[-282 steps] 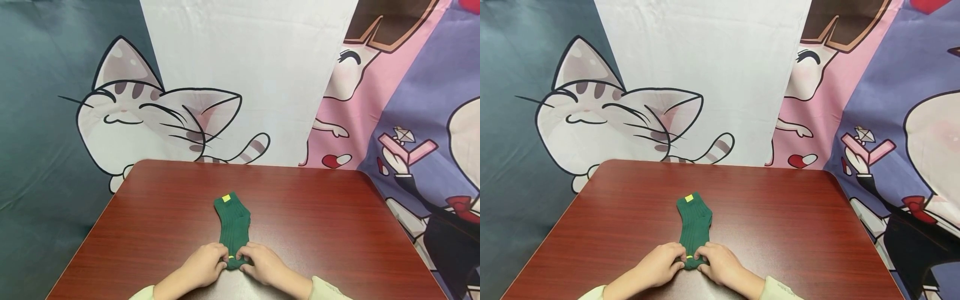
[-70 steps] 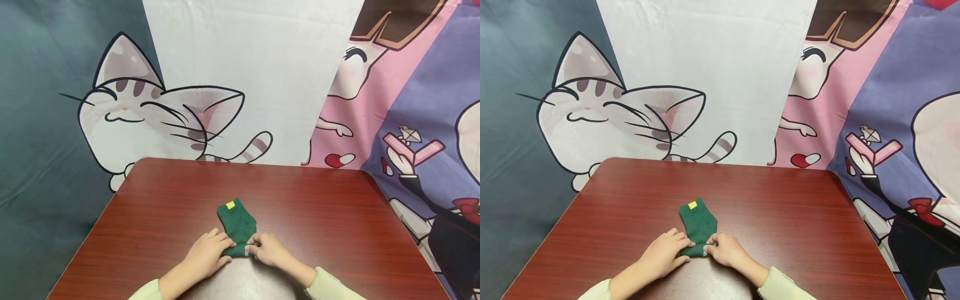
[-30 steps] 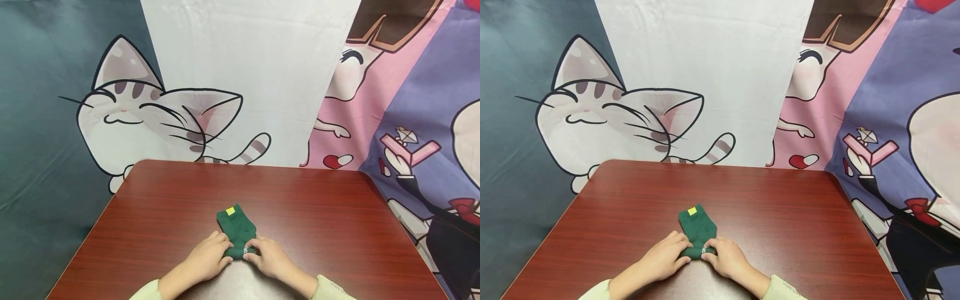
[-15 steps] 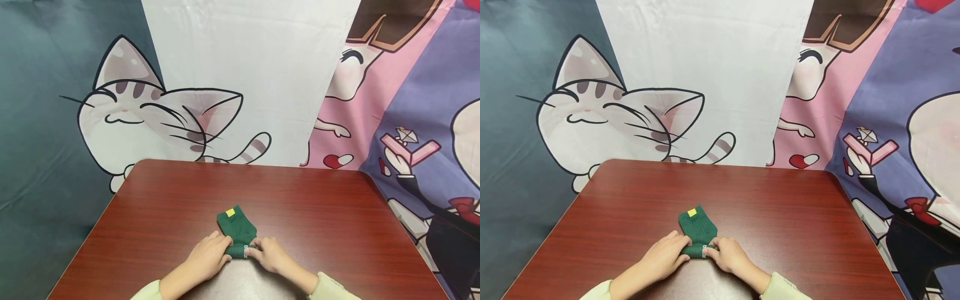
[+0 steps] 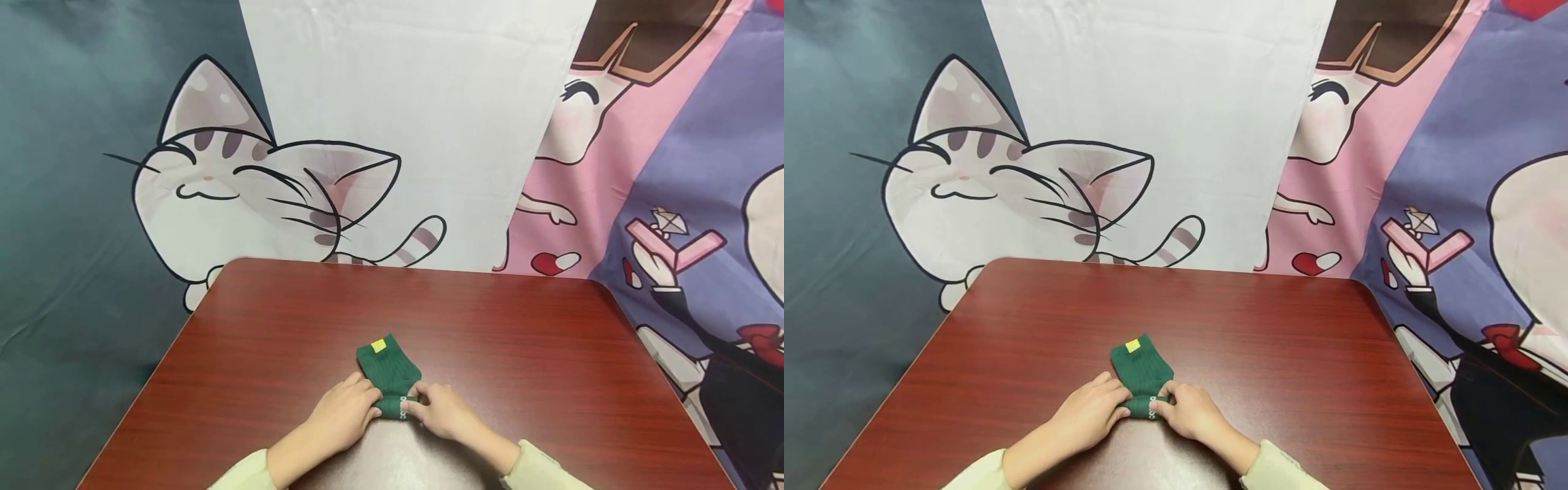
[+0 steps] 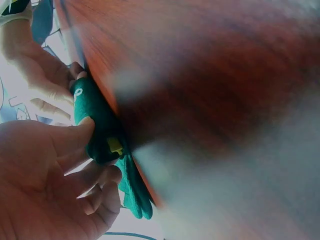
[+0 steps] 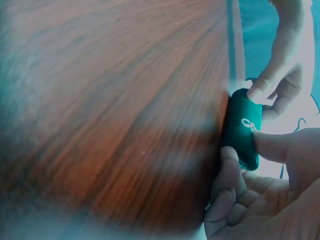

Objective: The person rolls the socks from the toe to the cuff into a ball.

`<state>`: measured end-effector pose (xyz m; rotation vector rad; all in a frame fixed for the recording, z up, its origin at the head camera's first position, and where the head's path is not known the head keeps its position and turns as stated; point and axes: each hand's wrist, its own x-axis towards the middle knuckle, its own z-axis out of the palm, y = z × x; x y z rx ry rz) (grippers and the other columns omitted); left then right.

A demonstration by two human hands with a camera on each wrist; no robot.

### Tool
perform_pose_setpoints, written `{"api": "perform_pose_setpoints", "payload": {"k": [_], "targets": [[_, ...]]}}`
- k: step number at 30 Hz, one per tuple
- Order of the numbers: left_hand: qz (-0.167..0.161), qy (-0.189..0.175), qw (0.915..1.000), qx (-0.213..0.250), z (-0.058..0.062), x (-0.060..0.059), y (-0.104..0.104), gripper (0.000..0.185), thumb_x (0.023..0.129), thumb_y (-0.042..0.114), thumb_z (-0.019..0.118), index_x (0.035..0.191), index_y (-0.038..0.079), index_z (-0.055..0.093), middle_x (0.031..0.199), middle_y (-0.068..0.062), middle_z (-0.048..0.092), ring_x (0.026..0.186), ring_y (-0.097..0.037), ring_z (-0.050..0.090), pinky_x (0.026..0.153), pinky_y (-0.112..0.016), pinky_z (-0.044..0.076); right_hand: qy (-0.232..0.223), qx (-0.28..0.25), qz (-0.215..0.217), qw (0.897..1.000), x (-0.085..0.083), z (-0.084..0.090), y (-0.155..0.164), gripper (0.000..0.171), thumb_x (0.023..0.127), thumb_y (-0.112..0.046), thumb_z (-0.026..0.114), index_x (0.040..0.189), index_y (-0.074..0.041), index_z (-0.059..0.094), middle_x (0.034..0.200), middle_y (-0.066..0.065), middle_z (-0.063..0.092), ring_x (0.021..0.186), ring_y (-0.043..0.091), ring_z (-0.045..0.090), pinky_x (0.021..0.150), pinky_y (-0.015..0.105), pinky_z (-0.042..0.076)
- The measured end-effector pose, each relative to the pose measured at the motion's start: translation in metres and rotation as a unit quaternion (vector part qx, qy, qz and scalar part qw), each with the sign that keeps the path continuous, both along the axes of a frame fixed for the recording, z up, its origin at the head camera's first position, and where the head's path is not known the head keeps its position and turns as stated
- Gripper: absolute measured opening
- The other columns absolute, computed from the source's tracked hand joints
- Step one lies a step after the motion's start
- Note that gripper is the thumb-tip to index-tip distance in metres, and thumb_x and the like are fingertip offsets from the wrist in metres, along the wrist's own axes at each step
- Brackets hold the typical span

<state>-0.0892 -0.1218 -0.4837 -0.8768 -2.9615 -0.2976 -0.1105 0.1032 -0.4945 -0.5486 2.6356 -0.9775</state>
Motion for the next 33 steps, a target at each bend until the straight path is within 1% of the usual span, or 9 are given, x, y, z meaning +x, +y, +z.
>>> {"api": "perform_pose_setpoints", "payload": {"k": [3,6,13,16,20,24,29,31,33], "targets": [[-0.003,0.002,1.0000,-0.005,0.0004,-0.0012,-0.0002,0.022,0.093,0.032,0.071,0.105,0.013,0.075,0.099,0.003,0.069,0.091,-0.012,0.054,0.080,-0.031,0.053,-0.006,-0.021,0.000,1.000,0.0013,0.0015,0.0002,0.016,0.095,-0.036,0.070,0.099,-0.022,0.064,0.063,-0.013,0.056,0.057,0.004,0.049,0.054,0.025,0.039],[-0.005,0.002,1.0000,-0.006,0.0009,-0.0019,0.0001,0.023,0.093,0.032,0.071,0.106,0.014,0.076,0.098,0.003,0.068,0.090,-0.012,0.053,0.079,-0.030,0.053,0.002,-0.035,0.006,0.999,0.0031,0.0022,0.0010,0.016,0.093,-0.030,0.073,0.102,-0.023,0.062,0.066,-0.011,0.056,0.056,0.003,0.050,0.054,0.024,0.040],[0.004,-0.004,1.0000,-0.002,0.0006,-0.0029,-0.0011,0.024,0.094,0.034,0.070,0.108,0.015,0.078,0.095,0.004,0.065,0.087,-0.011,0.052,0.074,-0.029,0.052,0.052,-0.031,0.011,0.998,0.0089,0.0018,0.0023,0.035,0.079,-0.022,0.087,0.106,-0.026,0.064,0.085,-0.006,0.052,0.071,0.007,0.048,0.061,0.023,0.040],[0.007,-0.006,1.0000,-0.001,0.0000,-0.0038,-0.0022,0.025,0.094,0.035,0.070,0.109,0.016,0.078,0.095,0.004,0.066,0.085,-0.011,0.051,0.070,-0.029,0.052,0.062,-0.031,0.014,0.998,0.0100,0.0007,0.0021,0.040,0.076,-0.020,0.088,0.108,-0.025,0.064,0.085,-0.006,0.052,0.070,0.006,0.049,0.061,0.022,0.040],[0.007,-0.009,0.9999,-0.001,0.0001,-0.0053,-0.0026,0.025,0.094,0.036,0.069,0.110,0.018,0.077,0.097,0.004,0.067,0.084,-0.011,0.051,0.068,-0.028,0.051,0.081,-0.026,0.014,0.996,0.0097,-0.0003,0.0012,0.039,0.075,-0.020,0.089,0.106,-0.025,0.066,0.082,-0.008,0.052,0.069,0.003,0.046,0.061,0.022,0.039],[0.006,-0.015,0.9999,0.003,0.0000,-0.0055,-0.0026,0.025,0.094,0.036,0.069,0.110,0.019,0.076,0.099,0.005,0.069,0.083,-0.009,0.051,0.069,-0.028,0.051,0.096,-0.014,0.010,0.995,0.0084,-0.0021,-0.0002,0.033,0.076,-0.024,0.088,0.102,-0.025,0.068,0.079,-0.011,0.050,0.067,0.001,0.044,0.060,0.022,0.038],[0.015,-0.028,0.9993,0.021,0.0003,-0.0034,-0.0034,0.026,0.093,0.036,0.071,0.111,0.017,0.071,0.099,0.005,0.072,0.077,-0.006,0.046,0.064,-0.024,0.046,0.078,-0.003,0.008,0.997,0.0058,-0.0048,-0.0005,0.024,0.082,-0.030,0.084,0.102,-0.022,0.072,0.080,-0.012,0.052,0.068,0.001,0.045,0.059,0.022,0.039],[0.019,-0.025,0.9993,0.022,0.0004,-0.0023,-0.0039,0.028,0.091,0.036,0.073,0.111,0.017,0.069,0.099,0.004,0.072,0.076,-0.007,0.046,0.062,-0.025,0.046,0.072,-0.001,0.008,0.997,0.0046,-0.0052,-0.0005,0.023,0.084,-0.031,0.082,0.102,-0.020,0.073,0.081,-0.012,0.054,0.069,0.002,0.046,0.060,0.023,0.039],[0.020,-0.015,0.9996,0.015,0.0005,-0.0012,-0.0043,0.032,0.089,0.037,0.075,0.113,0.016,0.068,0.101,0.003,0.072,0.080,-0.009,0.050,0.065,-0.027,0.049,0.069,0.002,0.008,0.998,0.0033,-0.0058,-0.0008,0.023,0.085,-0.031,0.081,0.102,-0.019,0.074,0.083,-0.011,0.056,0.071,0.003,0.047,0.061,0.023,0.040]]}}
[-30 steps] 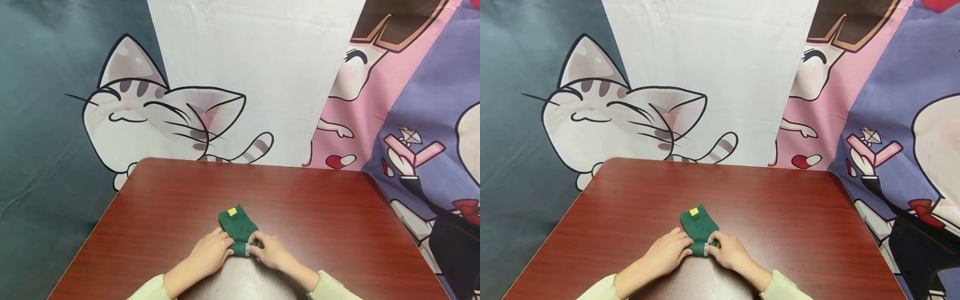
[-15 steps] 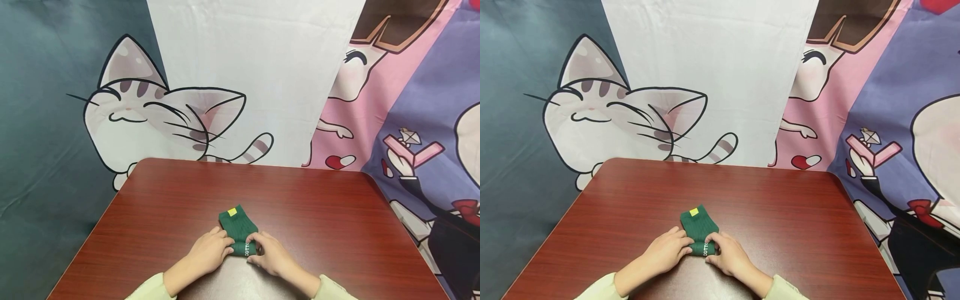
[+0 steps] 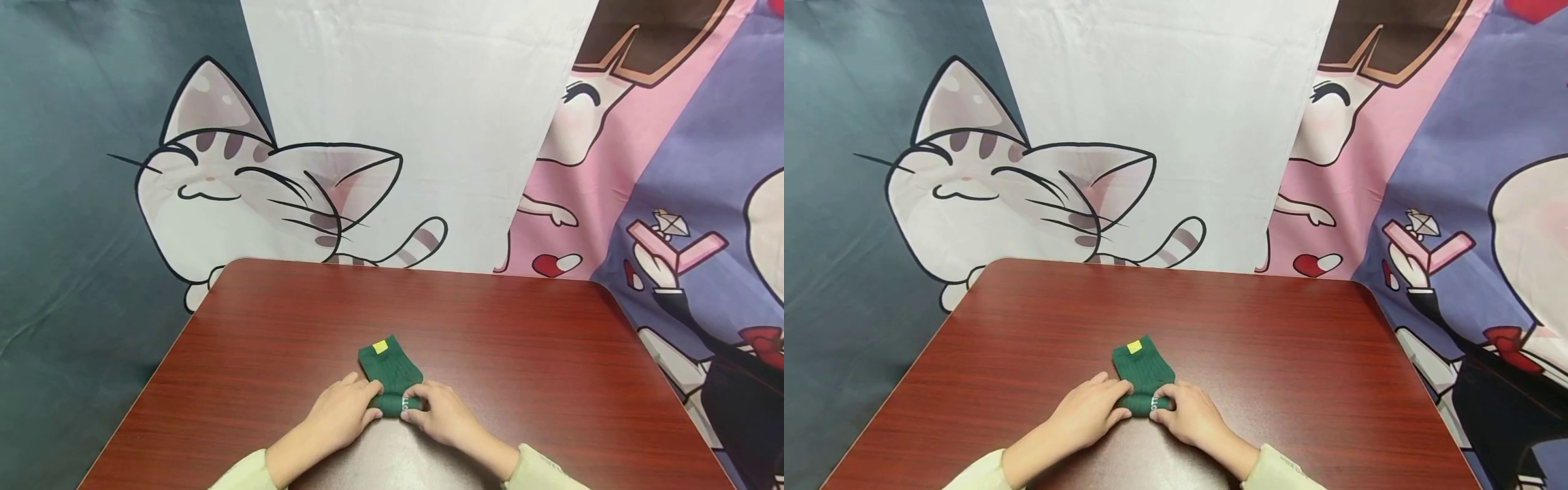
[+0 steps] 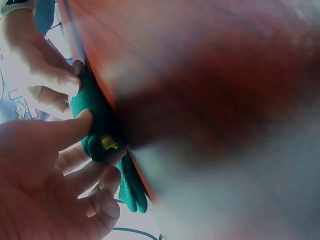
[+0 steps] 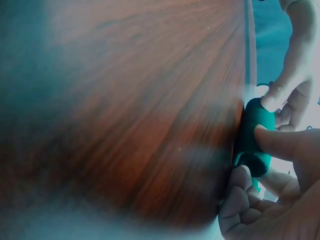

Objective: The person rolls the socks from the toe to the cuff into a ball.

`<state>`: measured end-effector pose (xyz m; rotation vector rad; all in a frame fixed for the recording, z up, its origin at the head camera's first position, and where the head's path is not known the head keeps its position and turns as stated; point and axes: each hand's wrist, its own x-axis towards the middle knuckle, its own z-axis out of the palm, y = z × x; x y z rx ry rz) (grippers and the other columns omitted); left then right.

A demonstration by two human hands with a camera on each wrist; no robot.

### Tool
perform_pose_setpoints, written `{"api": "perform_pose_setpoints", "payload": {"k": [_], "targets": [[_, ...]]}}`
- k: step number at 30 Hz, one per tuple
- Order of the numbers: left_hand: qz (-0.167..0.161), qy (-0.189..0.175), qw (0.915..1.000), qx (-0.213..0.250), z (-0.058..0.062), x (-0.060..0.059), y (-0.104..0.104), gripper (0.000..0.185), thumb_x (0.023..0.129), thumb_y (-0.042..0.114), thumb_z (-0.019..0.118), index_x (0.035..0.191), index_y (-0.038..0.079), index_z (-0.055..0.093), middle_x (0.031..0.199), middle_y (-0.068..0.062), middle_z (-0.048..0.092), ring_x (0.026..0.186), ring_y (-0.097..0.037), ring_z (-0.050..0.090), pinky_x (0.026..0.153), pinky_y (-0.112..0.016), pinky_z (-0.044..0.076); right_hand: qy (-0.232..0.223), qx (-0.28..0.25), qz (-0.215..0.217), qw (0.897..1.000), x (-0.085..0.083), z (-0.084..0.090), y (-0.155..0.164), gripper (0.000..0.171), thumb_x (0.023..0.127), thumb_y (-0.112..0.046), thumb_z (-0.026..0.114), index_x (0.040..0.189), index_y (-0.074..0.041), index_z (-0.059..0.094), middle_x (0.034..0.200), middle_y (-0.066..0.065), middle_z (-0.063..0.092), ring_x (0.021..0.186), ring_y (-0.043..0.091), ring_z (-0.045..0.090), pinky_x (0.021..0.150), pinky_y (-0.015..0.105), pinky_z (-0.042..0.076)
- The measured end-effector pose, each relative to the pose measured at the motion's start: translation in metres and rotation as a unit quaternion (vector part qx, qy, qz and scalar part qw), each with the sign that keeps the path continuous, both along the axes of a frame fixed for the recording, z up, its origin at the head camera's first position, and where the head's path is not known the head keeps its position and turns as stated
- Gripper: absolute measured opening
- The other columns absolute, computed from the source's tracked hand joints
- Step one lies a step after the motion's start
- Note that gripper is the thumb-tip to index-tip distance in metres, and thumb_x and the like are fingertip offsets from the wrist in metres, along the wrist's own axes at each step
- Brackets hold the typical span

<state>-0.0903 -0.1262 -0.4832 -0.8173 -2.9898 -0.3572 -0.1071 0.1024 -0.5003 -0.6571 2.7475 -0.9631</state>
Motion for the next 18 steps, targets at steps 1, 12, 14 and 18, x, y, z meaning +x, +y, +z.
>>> {"api": "perform_pose_setpoints", "payload": {"k": [1,12,14,18], "targets": [[-0.001,0.005,1.0000,-0.006,0.0002,0.0002,0.0001,0.034,0.089,0.037,0.076,0.114,0.016,0.068,0.102,0.003,0.072,0.083,-0.010,0.053,0.067,-0.029,0.051,-0.003,0.002,-0.001,1.000,-0.0005,0.0004,0.0001,0.023,0.086,-0.032,0.080,0.103,-0.018,0.074,0.084,-0.011,0.057,0.071,0.003,0.047,0.061,0.024,0.040],[-0.005,0.033,0.9989,-0.032,-0.0005,-0.0027,0.0029,0.031,0.088,0.036,0.077,0.111,0.015,0.074,0.107,0.004,0.069,0.097,-0.014,0.058,0.081,-0.036,0.055,-0.027,0.015,-0.019,0.999,-0.0048,0.0025,-0.0020,0.027,0.089,-0.035,0.077,0.103,-0.012,0.074,0.096,-0.004,0.067,0.087,0.015,0.062,0.073,0.037,0.051],[-0.002,0.024,0.9993,-0.030,-0.0010,-0.0023,0.0031,0.032,0.089,0.035,0.077,0.113,0.014,0.074,0.108,0.003,0.072,0.098,-0.015,0.060,0.083,-0.038,0.056,-0.037,0.006,-0.020,0.999,-0.0058,0.0020,-0.0011,0.025,0.090,-0.035,0.076,0.101,-0.013,0.074,0.094,-0.005,0.066,0.084,0.013,0.060,0.071,0.035,0.050],[0.002,0.012,0.9997,-0.019,-0.0004,-0.0020,0.0039,0.034,0.088,0.034,0.078,0.114,0.012,0.072,0.109,0.002,0.073,0.100,-0.016,0.061,0.085,-0.039,0.056,-0.054,-0.011,-0.020,0.998,-0.0079,0.0033,-0.0003,0.023,0.090,-0.035,0.076,0.098,-0.014,0.074,0.091,-0.006,0.064,0.081,0.010,0.057,0.069,0.032,0.047]]}}
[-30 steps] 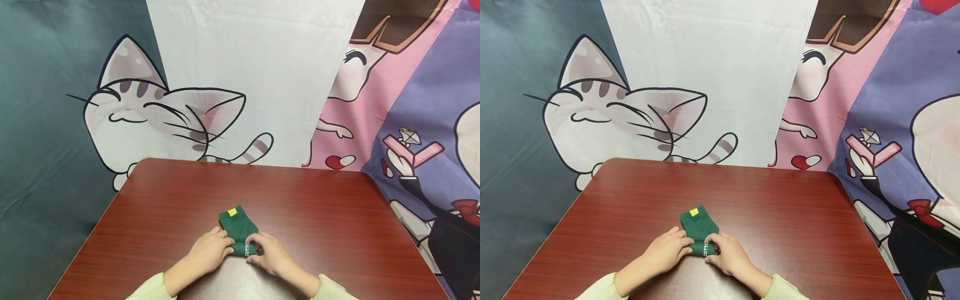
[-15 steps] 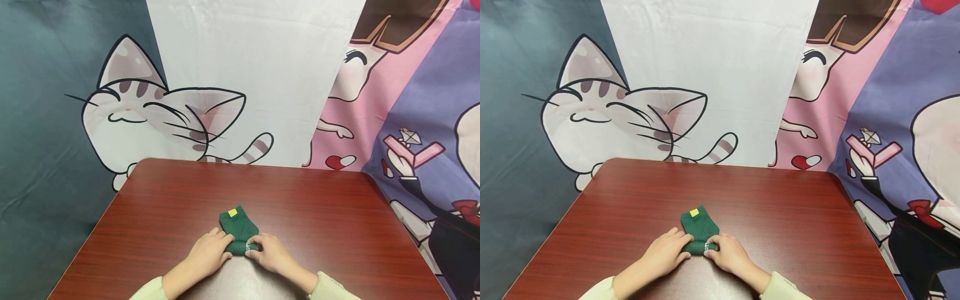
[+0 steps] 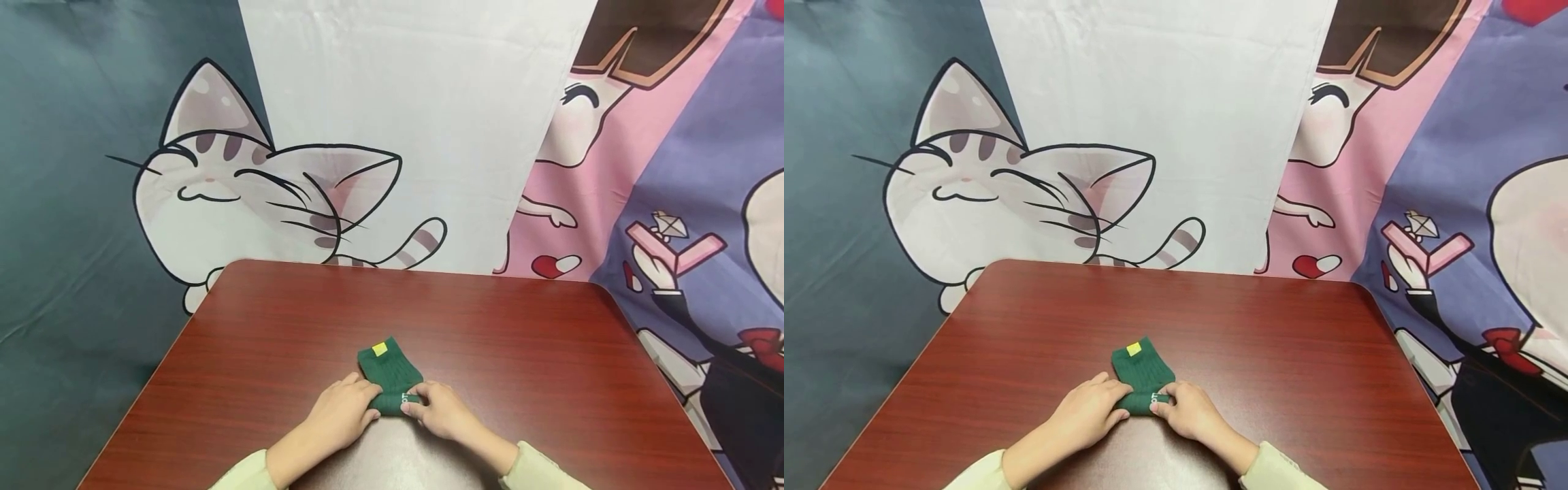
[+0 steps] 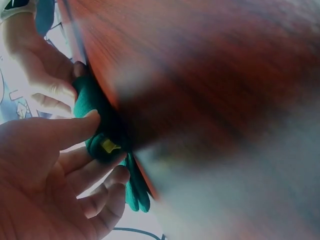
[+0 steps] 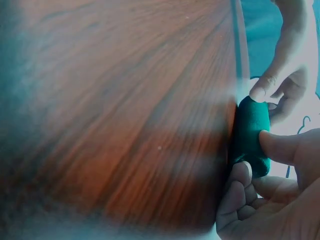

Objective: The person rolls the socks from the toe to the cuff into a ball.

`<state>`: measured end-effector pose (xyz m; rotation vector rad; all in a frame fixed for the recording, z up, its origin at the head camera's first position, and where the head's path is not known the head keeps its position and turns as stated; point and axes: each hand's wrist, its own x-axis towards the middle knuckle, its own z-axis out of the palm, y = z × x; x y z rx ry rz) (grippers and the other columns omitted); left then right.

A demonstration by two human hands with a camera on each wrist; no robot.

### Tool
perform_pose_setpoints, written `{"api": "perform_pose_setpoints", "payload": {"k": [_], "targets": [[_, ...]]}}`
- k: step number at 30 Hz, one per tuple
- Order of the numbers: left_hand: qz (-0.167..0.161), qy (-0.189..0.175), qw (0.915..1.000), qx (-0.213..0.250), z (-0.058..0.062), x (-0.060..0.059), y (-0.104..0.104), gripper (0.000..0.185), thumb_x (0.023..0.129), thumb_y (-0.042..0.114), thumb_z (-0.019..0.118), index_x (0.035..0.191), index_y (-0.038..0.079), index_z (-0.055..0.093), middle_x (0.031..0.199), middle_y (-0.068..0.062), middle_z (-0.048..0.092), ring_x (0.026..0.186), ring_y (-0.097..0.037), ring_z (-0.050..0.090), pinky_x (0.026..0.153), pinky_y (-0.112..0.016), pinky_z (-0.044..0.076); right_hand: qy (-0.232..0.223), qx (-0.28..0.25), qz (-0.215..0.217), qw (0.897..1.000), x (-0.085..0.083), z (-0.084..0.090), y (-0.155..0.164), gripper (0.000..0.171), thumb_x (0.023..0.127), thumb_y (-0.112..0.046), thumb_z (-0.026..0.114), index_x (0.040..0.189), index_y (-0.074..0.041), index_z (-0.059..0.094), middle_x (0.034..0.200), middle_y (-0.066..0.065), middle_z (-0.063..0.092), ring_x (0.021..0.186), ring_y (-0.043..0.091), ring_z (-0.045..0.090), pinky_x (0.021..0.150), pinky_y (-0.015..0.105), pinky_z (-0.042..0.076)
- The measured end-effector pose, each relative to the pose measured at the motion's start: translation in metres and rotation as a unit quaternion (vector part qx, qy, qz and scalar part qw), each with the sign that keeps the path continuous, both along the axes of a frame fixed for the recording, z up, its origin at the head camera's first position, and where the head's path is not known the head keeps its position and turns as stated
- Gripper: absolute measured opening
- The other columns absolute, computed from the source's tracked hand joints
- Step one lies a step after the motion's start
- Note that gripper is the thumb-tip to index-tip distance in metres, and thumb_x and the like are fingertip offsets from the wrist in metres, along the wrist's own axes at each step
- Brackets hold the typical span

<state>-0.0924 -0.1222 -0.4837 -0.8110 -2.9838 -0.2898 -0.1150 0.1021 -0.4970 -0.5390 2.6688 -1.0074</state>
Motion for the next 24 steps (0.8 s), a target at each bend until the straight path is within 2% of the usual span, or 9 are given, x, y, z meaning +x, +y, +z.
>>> {"api": "perform_pose_setpoints", "payload": {"k": [11,20,24], "targets": [[-0.004,0.006,0.9999,-0.009,0.0030,0.0006,0.0035,0.035,0.087,0.032,0.079,0.113,0.009,0.071,0.107,-0.001,0.071,0.097,-0.016,0.058,0.083,-0.035,0.056,-0.024,-0.009,-0.002,1.000,-0.0002,0.0052,0.0000,0.026,0.091,-0.035,0.074,0.102,-0.011,0.074,0.075,-0.009,0.058,0.072,0.006,0.054,0.066,0.029,0.045],[-0.007,0.010,0.9999,-0.007,0.0019,-0.0021,0.0047,0.037,0.086,0.030,0.080,0.117,0.013,0.070,0.107,0.000,0.071,0.098,-0.016,0.060,0.082,-0.038,0.056,-0.051,-0.004,-0.003,0.999,-0.0020,0.0066,-0.0015,0.027,0.095,-0.035,0.070,0.104,-0.010,0.073,0.072,-0.008,0.059,0.073,0.009,0.055,0.068,0.033,0.046],[-0.008,0.013,0.9999,-0.002,-0.0001,-0.0032,0.0068,0.031,0.086,0.029,0.080,0.112,0.014,0.070,0.103,0.002,0.072,0.096,-0.015,0.058,0.082,-0.039,0.055,-0.063,-0.011,-0.005,0.998,-0.0023,0.0065,-0.0011,0.027,0.096,-0.034,0.069,0.105,-0.008,0.072,0.071,-0.007,0.060,0.071,0.010,0.056,0.068,0.034,0.047]]}}
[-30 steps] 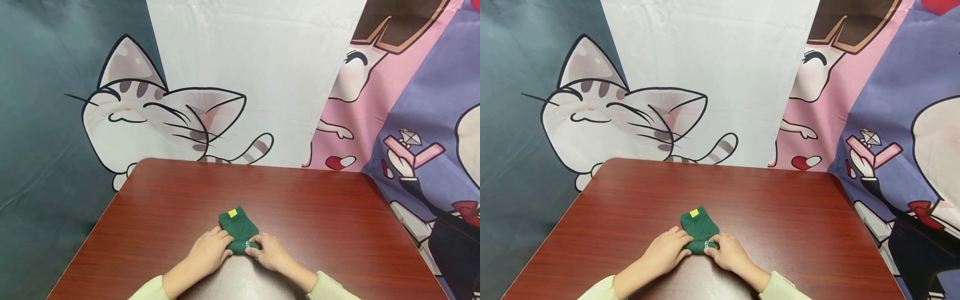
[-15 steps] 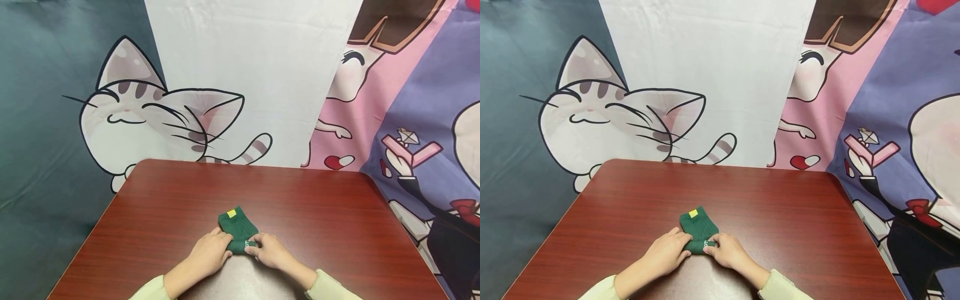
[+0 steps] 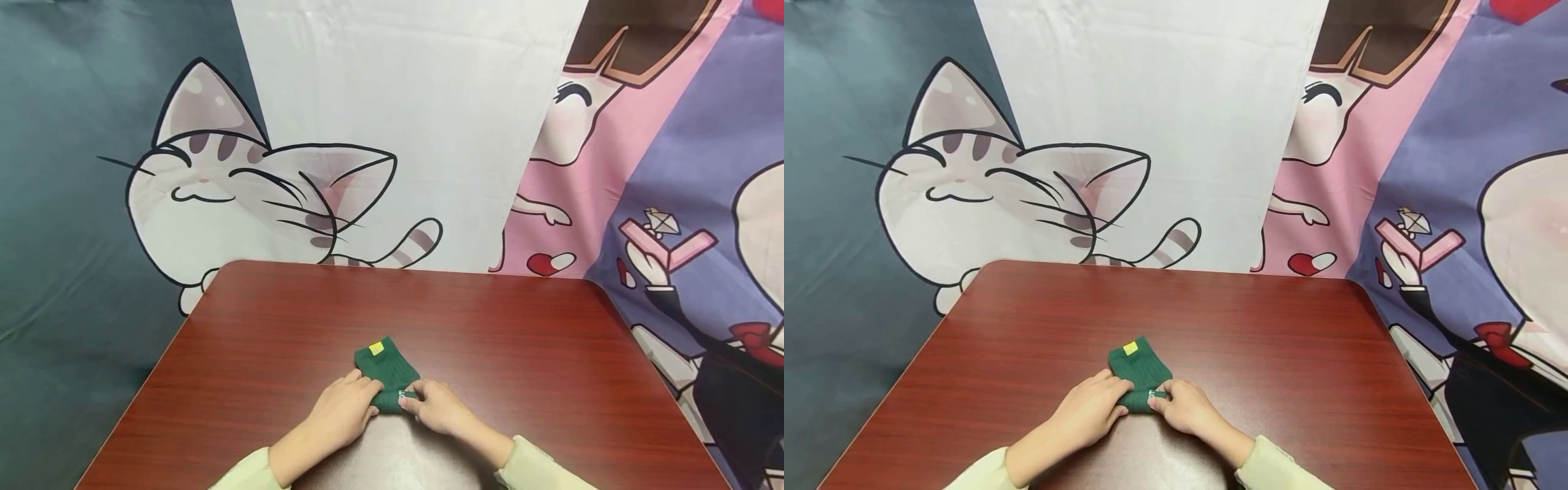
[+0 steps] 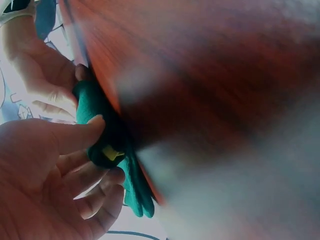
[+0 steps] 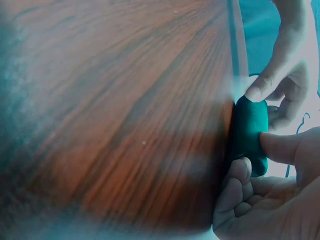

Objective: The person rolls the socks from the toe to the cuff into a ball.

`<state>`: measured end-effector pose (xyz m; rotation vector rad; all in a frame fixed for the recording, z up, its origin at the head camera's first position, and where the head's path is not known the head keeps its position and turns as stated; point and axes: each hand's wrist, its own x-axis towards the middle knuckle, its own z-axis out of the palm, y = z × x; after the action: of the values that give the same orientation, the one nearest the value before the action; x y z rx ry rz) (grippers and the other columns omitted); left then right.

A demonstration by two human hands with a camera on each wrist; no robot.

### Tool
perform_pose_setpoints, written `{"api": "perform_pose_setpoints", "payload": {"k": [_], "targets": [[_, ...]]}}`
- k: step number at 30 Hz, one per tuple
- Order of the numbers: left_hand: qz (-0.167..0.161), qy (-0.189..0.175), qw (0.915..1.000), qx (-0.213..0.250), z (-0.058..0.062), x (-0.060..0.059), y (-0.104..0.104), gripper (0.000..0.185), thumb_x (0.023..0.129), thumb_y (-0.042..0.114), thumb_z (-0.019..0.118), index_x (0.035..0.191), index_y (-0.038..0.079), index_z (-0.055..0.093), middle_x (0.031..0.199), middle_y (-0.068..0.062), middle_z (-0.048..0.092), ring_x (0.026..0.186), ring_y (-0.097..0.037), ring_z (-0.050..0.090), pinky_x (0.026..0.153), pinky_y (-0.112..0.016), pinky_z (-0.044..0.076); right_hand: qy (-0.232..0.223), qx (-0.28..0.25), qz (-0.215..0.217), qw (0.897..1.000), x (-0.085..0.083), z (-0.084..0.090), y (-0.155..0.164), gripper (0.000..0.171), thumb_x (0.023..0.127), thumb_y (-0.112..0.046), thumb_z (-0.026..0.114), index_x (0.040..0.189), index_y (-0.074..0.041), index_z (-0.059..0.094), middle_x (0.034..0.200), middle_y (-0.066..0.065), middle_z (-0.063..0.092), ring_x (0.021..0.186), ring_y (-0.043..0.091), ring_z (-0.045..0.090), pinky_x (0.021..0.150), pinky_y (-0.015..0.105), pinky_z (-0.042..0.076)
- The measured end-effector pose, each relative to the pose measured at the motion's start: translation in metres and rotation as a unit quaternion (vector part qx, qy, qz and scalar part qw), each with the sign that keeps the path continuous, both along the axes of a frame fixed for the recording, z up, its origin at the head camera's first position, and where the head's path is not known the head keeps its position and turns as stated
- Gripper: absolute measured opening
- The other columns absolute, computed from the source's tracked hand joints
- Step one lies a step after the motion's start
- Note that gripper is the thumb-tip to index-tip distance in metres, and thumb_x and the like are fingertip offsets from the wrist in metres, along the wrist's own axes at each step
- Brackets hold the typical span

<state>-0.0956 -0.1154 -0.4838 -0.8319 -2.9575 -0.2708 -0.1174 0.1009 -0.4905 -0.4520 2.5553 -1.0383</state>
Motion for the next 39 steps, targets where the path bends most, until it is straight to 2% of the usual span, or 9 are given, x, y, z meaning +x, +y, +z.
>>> {"api": "perform_pose_setpoints", "payload": {"k": [5,10,13,16,23,28,32,35,39], "targets": [[-0.007,0.004,1.0000,-0.003,0.000,-0.002,0.002,0.023,0.086,0.028,0.080,0.102,0.015,0.071,0.098,0.004,0.071,0.093,-0.014,0.057,0.079,-0.038,0.055,0.005,-0.004,-0.002,1.000,0.000,0.000,0.001,0.025,0.094,-0.034,0.071,0.104,-0.011,0.071,0.071,-0.008,0.058,0.070,0.009,0.052,0.064,0.030,0.044],[-0.017,-0.004,0.9998,-0.005,0.001,-0.002,0.002,0.021,0.087,0.025,0.079,0.103,0.012,0.073,0.099,0.003,0.073,0.096,-0.014,0.059,0.078,-0.036,0.054,0.012,-0.024,-0.002,1.000,0.003,0.000,0.003,0.023,0.092,-0.033,0.074,0.106,-0.014,0.070,0.069,-0.009,0.056,0.063,0.006,0.050,0.060,0.026,0.041],[-0.024,-0.002,0.9997,-0.005,0.002,-0.001,0.002,0.021,0.088,0.024,0.077,0.103,0.010,0.073,0.100,0.002,0.074,0.098,-0.014,0.061,0.078,-0.035,0.054,0.044,-0.023,0.003,0.999,0.005,-0.001,0.004,0.022,0.089,-0.028,0.077,0.107,-0.019,0.068,0.075,-0.008,0.055,0.067,0.005,0.049,0.063,0.025,0.041],[-0.029,-0.001,0.9996,-0.006,0.004,0.000,0.002,0.020,0.089,0.023,0.076,0.104,0.010,0.074,0.101,0.001,0.074,0.099,-0.015,0.061,0.078,-0.035,0.054,0.085,-0.009,0.010,0.996,0.007,-0.002,0.004,0.029,0.084,-0.022,0.083,0.107,-0.023,0.065,0.084,-0.007,0.054,0.073,0.005,0.049,0.065,0.026,0.041],[-0.026,-0.008,0.9995,-0.018,0.004,0.001,-0.001,0.026,0.091,0.027,0.073,0.113,0.011,0.075,0.118,-0.002,0.072,0.112,-0.019,0.062,0.086,-0.043,0.056,0.151,0.058,0.026,0.986,0.012,-0.003,0.002,0.044,0.075,-0.021,0.089,0.110,-0.029,0.064,0.089,-0.008,0.054,0.074,0.004,0.051,0.063,0.026,0.043],[-0.021,-0.002,0.9989,-0.041,0.002,0.002,0.000,0.029,0.095,0.032,0.069,0.116,0.013,0.074,0.127,-0.004,0.069,0.116,-0.021,0.060,0.085,-0.040,0.055,0.188,0.085,0.032,0.978,0.011,-0.005,0.001,0.036,0.077,-0.026,0.087,0.106,-0.029,0.067,0.085,-0.010,0.056,0.072,0.006,0.052,0.062,0.031,0.043],[-0.023,0.026,0.9981,-0.051,0.000,0.001,-0.001,0.031,0.093,0.033,0.072,0.116,0.013,0.072,0.120,-0.001,0.068,0.113,-0.019,0.058,0.083,-0.037,0.054,0.200,0.077,0.034,0.976,0.008,-0.007,0.002,0.027,0.079,-0.027,0.086,0.101,-0.025,0.070,0.085,-0.011,0.059,0.074,0.005,0.053,0.065,0.036,0.044],[-0.032,0.032,0.9985,-0.030,-0.001,0.001,-0.003,0.033,0.090,0.027,0.077,0.117,0.010,0.069,0.113,0.000,0.066,0.108,-0.017,0.059,0.084,-0.036,0.055,0.196,0.069,0.030,0.978,0.006,-0.008,0.004,0.023,0.081,-0.028,0.084,0.099,-0.024,0.072,0.088,-0.010,0.062,0.078,0.006,0.056,0.068,0.040,0.046],[-0.039,0.024,0.9988,0.015,0.000,0.001,-0.005,0.038,0.087,0.017,0.080,0.121,0.008,0.064,0.114,-0.002,0.064,0.108,-0.018,0.062,0.081,-0.033,0.058,0.188,0.072,0.022,0.979,0.005,-0.011,0.005,0.023,0.086,-0.032,0.080,0.103,-0.019,0.073,0.095,-0.005,0.067,0.086,0.014,0.064,0.073,0.043,0.050]]}}
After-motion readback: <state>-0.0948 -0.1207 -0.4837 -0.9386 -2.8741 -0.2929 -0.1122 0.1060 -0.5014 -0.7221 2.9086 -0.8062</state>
